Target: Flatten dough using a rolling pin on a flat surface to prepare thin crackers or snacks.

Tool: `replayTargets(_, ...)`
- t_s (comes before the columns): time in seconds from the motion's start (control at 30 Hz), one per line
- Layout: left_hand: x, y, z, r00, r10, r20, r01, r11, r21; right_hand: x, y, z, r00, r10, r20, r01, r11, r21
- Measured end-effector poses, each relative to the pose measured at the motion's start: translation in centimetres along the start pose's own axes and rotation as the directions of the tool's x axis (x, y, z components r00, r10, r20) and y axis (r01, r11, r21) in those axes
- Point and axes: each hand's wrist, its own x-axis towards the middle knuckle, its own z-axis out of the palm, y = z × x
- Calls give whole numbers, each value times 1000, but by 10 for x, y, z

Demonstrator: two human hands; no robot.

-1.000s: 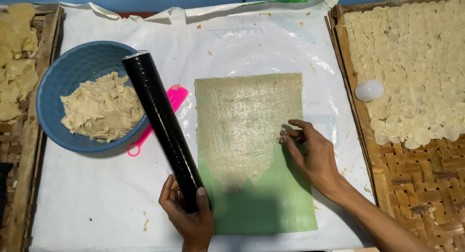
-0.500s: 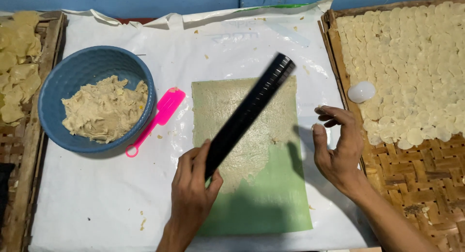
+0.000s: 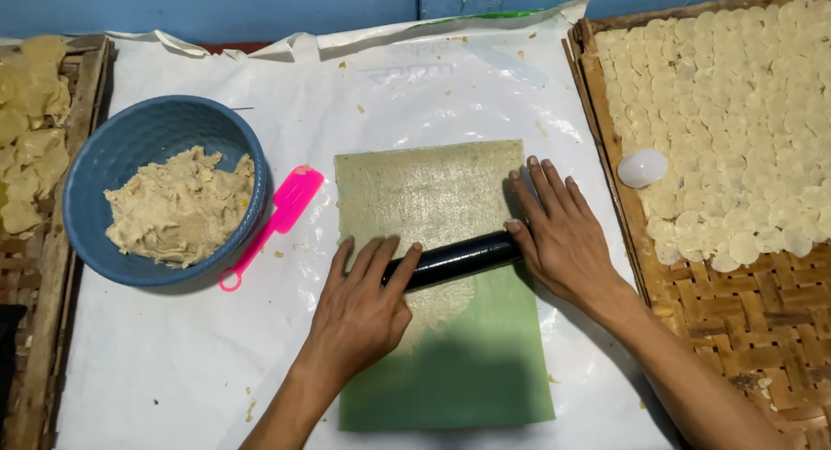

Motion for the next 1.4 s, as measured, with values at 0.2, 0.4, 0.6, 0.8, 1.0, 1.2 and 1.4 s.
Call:
replayTargets(0.2, 23, -3, 27, 999, -34, -5, 35, 997, 74, 2, -6, 5, 997, 77, -26, -78, 996, -40)
replayTargets(0.4, -27, 39, 23, 1000, 6, -7, -5, 992, 130, -64, -26, -4, 1000, -8, -2, 8, 1000, -28)
replayTargets(0.6, -59, 55, 27, 985, -39, -169, 22, 995, -100, -131, -36, -19, 995, 10, -102, 8, 984, 177)
replayTargets(0.8, -28, 47, 21, 992, 70, -105, -78, 995, -70, -87, -39, -25, 997, 61, -52, -49, 977, 206)
replayTargets(1.0, 7, 29, 26, 987, -30, -158, 40, 998, 58, 0, -40, -22, 979, 9, -204, 17, 992, 128)
replayTargets(1.2, 11, 31, 33, 988, -87, -129, 86, 996, -8, 19, -29, 11, 994, -25, -107, 21, 999, -42)
replayTargets(1.4, -36, 73, 28, 987, 28, -158, -25, 1000, 18, -53, -39, 0, 999, -35, 8, 35, 999, 42)
